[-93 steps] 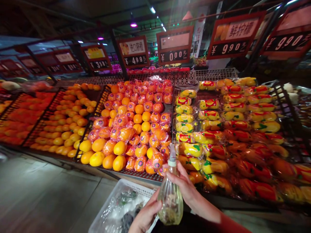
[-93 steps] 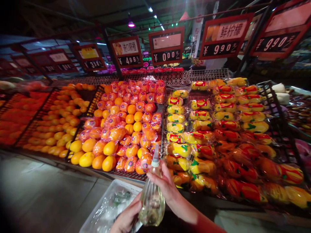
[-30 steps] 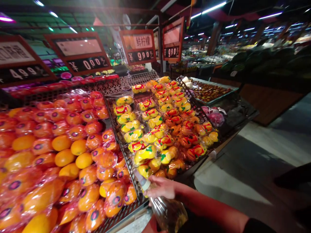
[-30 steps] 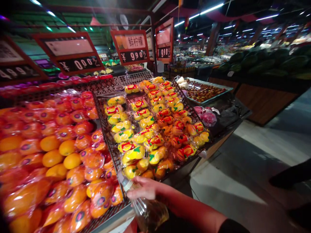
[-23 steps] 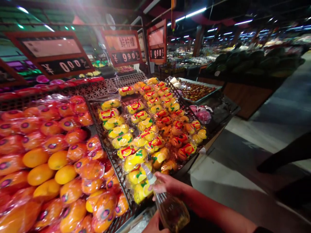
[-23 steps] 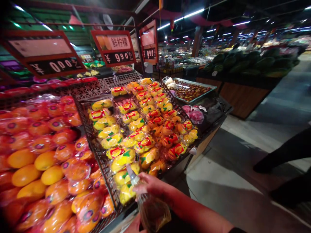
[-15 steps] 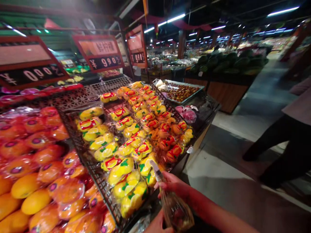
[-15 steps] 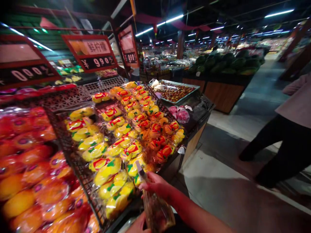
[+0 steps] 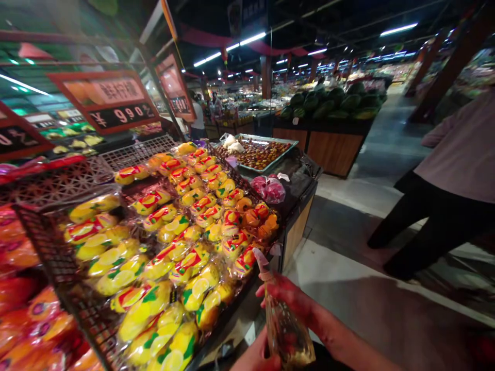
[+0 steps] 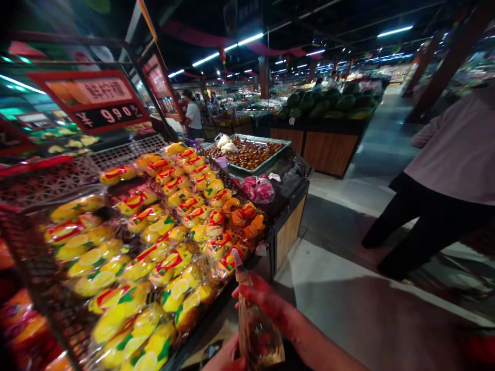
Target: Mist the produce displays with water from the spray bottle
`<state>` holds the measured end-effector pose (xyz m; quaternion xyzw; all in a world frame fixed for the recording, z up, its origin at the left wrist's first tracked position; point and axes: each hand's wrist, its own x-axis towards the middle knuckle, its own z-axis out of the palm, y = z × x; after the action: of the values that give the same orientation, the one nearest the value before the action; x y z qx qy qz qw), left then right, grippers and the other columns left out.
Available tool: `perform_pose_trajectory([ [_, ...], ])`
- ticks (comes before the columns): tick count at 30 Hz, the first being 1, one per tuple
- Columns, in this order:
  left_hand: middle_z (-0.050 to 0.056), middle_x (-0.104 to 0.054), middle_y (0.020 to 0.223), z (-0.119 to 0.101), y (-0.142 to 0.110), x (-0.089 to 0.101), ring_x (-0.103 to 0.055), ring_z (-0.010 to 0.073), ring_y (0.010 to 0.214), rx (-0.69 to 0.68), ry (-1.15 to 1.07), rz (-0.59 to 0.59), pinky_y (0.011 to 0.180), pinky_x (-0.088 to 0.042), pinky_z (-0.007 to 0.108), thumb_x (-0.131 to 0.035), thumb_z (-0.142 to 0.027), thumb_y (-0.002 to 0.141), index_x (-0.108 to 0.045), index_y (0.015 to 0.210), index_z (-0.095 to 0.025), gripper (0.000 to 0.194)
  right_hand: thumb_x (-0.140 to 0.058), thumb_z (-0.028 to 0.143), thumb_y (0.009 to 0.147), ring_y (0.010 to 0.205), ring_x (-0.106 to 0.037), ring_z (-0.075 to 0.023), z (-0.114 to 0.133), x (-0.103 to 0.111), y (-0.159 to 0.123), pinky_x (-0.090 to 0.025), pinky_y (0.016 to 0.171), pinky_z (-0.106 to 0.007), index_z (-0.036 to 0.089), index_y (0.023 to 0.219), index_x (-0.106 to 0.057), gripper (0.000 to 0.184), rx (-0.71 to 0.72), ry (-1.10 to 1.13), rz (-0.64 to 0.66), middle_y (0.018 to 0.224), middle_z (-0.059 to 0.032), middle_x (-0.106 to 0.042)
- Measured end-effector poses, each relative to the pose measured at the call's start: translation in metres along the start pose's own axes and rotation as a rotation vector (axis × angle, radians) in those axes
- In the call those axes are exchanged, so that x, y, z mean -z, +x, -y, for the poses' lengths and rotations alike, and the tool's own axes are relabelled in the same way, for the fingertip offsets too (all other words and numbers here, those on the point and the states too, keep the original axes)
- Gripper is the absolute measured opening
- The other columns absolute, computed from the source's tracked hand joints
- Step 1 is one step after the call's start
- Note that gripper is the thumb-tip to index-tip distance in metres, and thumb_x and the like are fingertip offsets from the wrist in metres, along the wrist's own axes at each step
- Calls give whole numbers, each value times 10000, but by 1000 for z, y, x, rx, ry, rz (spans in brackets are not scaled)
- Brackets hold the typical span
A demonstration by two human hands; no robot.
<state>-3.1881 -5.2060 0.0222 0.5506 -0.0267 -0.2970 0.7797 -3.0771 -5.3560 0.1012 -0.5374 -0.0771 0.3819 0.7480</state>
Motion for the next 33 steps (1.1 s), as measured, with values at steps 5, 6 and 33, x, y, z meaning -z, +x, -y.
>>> perform_pose_trajectory([
  [5, 190, -630, 1466, 9, 23, -3, -512, 467, 1400, -49, 19, -39, 1239, -284, 586, -850, -765, 585, -510, 1539, -221, 1150, -816, 699, 668, 777, -699, -211, 13, 21, 15, -473, 742, -378, 197, 1082, -625, 678, -2, -39, 113, 1001, -61, -716],
  [6, 185, -636, 1464, 14, 28, -1, -533, 458, 1387, -59, 6, -40, 1234, -297, 584, -842, -764, 598, -502, 1547, -237, 1138, -818, 723, 641, 765, -694, -211, 20, 23, 15, -471, 738, -378, 195, 1084, -618, 717, -9, -55, 128, 996, -63, -712],
  [33, 153, -639, 1433, -48, 126, -25, -567, 401, 1339, -164, -163, 14, 1156, -389, 519, -889, -629, 658, -395, 1597, -236, 1132, -816, 704, 687, 835, -718, -254, 69, 112, 32, -530, 707, -372, 220, 1016, -706, 596, 17, 49, -171, 1011, -75, -770],
])
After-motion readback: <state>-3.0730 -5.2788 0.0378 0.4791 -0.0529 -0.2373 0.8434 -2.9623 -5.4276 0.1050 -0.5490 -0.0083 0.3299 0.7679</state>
